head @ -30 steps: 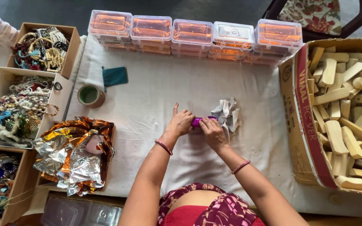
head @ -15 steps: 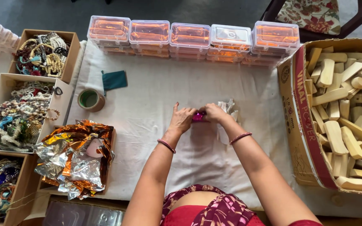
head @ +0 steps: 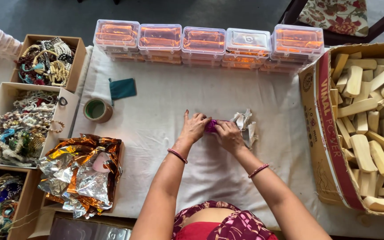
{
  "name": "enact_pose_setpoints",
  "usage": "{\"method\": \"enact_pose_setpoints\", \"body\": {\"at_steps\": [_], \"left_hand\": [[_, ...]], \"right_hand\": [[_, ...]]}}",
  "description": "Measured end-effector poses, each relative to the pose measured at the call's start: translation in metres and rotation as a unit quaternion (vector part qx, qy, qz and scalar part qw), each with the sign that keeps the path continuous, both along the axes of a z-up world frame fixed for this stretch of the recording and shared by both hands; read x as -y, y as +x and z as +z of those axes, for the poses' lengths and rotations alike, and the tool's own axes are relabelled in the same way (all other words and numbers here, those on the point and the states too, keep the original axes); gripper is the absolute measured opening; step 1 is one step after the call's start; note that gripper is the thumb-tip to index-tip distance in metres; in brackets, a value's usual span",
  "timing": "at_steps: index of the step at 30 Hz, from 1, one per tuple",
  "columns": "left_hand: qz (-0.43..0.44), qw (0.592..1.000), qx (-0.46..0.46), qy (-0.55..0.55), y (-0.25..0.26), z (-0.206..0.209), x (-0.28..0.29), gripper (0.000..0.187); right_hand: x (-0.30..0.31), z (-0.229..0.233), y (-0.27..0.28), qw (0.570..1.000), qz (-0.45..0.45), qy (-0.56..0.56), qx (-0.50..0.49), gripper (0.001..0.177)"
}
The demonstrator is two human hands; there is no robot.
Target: The recorder is polishing and cleaning small wooden rectangular blocks using a white cloth.
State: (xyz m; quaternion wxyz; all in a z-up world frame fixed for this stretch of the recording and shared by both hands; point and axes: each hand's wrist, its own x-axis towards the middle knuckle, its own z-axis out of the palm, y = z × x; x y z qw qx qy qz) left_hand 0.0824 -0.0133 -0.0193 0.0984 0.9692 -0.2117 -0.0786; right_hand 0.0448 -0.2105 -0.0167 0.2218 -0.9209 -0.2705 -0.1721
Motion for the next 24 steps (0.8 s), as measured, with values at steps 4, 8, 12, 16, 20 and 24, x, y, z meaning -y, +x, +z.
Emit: {"method": "enact_pose_setpoints", "body": {"at_steps": [4, 8, 12, 16, 20, 24], "left_hand": [[-0.009, 0.999, 0.031, -0.009, -0.006, -0.013, -0.004, 0.057], [-0.056, 0.982, 0.174, -0.042, -0.005, 0.007, 0.001, 0.049], [-0.055, 0.984, 0.168, -0.005, -0.003, 0.003, 0.006, 0.038], [-0.056, 0.972, 0.229, -0.009, -0.002, -0.005, 0.007, 0.027], [-0.093, 0.954, 0.282, 0.038, -0.021, 0.001, 0.004, 0.021], [-0.117, 0.941, 0.316, 0.039, -0.06, 0.012, -0.009, 0.025]], "right_hand": [[0.003, -0.002, 0.004, 0.997, -0.007, -0.043, 0.068, 0.024], [0.008, 0.0, 0.036, 0.998, 0.002, -0.045, -0.04, 0.022], [0.01, -0.003, 0.052, 0.984, 0.016, -0.057, -0.167, 0.022], [-0.002, 0.009, 0.033, 0.984, 0.008, -0.133, -0.116, 0.017], [0.0, 0.007, 0.004, 0.997, 0.011, -0.073, 0.018, 0.034], [0.0, -0.002, -0.023, 0.996, 0.041, -0.082, 0.021, 0.029]]}}
